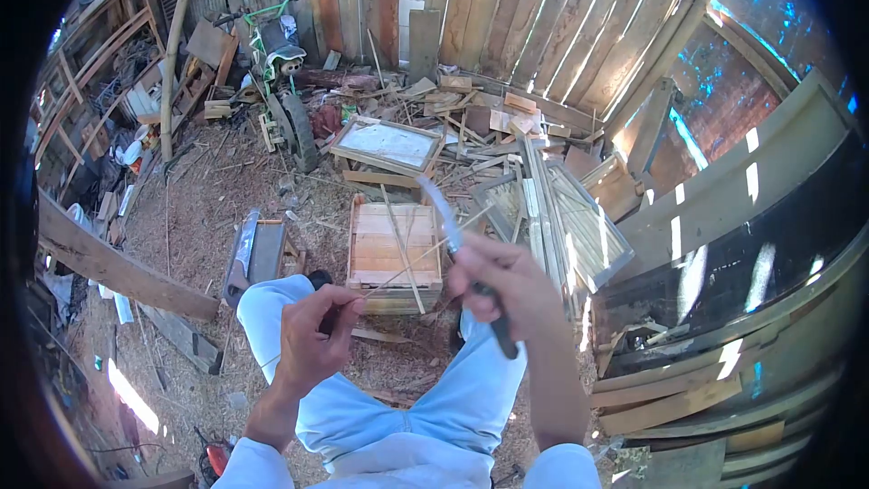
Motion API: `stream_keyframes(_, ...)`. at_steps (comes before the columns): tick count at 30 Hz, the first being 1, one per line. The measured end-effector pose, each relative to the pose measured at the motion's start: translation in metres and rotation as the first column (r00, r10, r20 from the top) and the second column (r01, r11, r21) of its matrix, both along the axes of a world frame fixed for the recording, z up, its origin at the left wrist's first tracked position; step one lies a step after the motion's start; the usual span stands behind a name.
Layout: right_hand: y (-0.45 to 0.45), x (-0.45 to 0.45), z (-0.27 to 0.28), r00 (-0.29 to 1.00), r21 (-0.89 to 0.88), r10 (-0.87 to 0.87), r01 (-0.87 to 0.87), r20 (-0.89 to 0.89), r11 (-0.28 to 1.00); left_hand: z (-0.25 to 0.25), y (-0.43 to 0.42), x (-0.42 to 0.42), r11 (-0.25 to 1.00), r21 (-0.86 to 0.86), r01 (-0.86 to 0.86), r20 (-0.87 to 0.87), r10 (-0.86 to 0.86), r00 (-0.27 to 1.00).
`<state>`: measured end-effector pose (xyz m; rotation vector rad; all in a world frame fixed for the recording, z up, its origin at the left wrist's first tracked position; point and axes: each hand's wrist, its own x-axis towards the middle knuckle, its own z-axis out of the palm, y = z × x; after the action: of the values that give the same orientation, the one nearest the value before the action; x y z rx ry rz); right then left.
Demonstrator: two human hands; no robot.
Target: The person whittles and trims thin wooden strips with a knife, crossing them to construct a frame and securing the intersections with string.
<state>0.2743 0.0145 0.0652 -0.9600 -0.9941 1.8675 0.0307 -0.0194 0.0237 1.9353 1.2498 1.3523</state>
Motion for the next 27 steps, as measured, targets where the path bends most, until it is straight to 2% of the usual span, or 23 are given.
stream_keyframes(2, 0.005, 0.014, 0.006, 0.991, 0.007, -0.105, 0.106, -0.084, 0.994, -0.001, -0.001, -0.009, 0.998, -0.062, 0.016, -0.074, -0.02, 0.997)
stream_keyframes(4, 0.005, 0.012, 0.005, 0.995, 0.009, -0.093, 0.094, -0.038, 0.996, 0.0, -0.001, -0.009, 0.998, -0.064, 0.003, -0.066, -0.007, 0.998)
stream_keyframes(6, -0.001, 0.004, -0.001, 0.997, 0.022, -0.055, 0.056, -0.046, 0.998, -0.001, 0.002, -0.004, 0.998, -0.066, 0.002, -0.057, -0.006, 0.998)
stream_keyframes(7, -0.005, -0.004, -0.003, 1.0, 0.009, 0.011, -0.011, 0.02, 1.0, -0.003, 0.004, 0.001, 0.999, -0.041, 0.003, -0.017, -0.004, 1.0)
stream_keyframes(9, -0.013, -0.027, -0.004, 0.992, -0.037, 0.126, -0.126, 0.006, 0.991, -0.002, 0.006, 0.005, 1.0, -0.018, 0.004, 0.021, -0.003, 1.0)
stream_keyframes(11, -0.014, -0.032, -0.006, 0.988, -0.039, 0.156, -0.157, -0.011, 0.987, 0.003, 0.006, 0.004, 0.996, -0.082, 0.019, -0.006, -0.02, 1.0)
stream_keyframes(14, -0.006, -0.016, -0.002, 0.996, -0.02, 0.072, -0.073, -0.056, 0.997, 0.002, 0.003, -0.002, 0.996, -0.087, 0.034, 0.033, -0.031, 0.999)
stream_keyframes(16, -0.002, -0.006, 0.004, 0.994, -0.032, -0.105, 0.104, -0.008, 0.994, -0.003, 0.001, -0.009, 0.995, -0.09, 0.031, 0.036, -0.028, 0.999)
stream_keyframes(20, 0.004, 0.004, 0.012, 0.985, 0.008, -0.167, 0.167, -0.04, 0.986, -0.008, 0.002, -0.013, 0.994, -0.101, 0.043, 0.046, -0.039, 0.998)
stream_keyframes(22, 0.001, 0.0, 0.011, 0.988, 0.039, -0.152, 0.153, -0.018, 0.987, -0.007, 0.005, -0.01, 0.992, -0.119, 0.046, 0.061, -0.039, 0.997)
stream_keyframes(24, -0.007, -0.016, 0.008, 0.993, 0.033, -0.01, 0.006, 0.116, 0.999, -0.002, 0.008, -0.004, 0.989, -0.138, 0.05, 0.076, -0.04, 0.996)
stream_keyframes(25, -0.01, -0.026, 0.003, 0.993, 0.033, -0.011, 0.007, 0.117, 0.999, 0.005, 0.009, 0.0, 0.983, -0.173, 0.064, 0.063, -0.054, 0.997)
stream_keyframes(27, -0.014, -0.04, -0.008, 0.992, -0.006, 0.122, -0.122, 0.015, 0.993, 0.008, 0.01, 0.002, 0.975, -0.207, 0.079, 0.046, -0.071, 0.996)
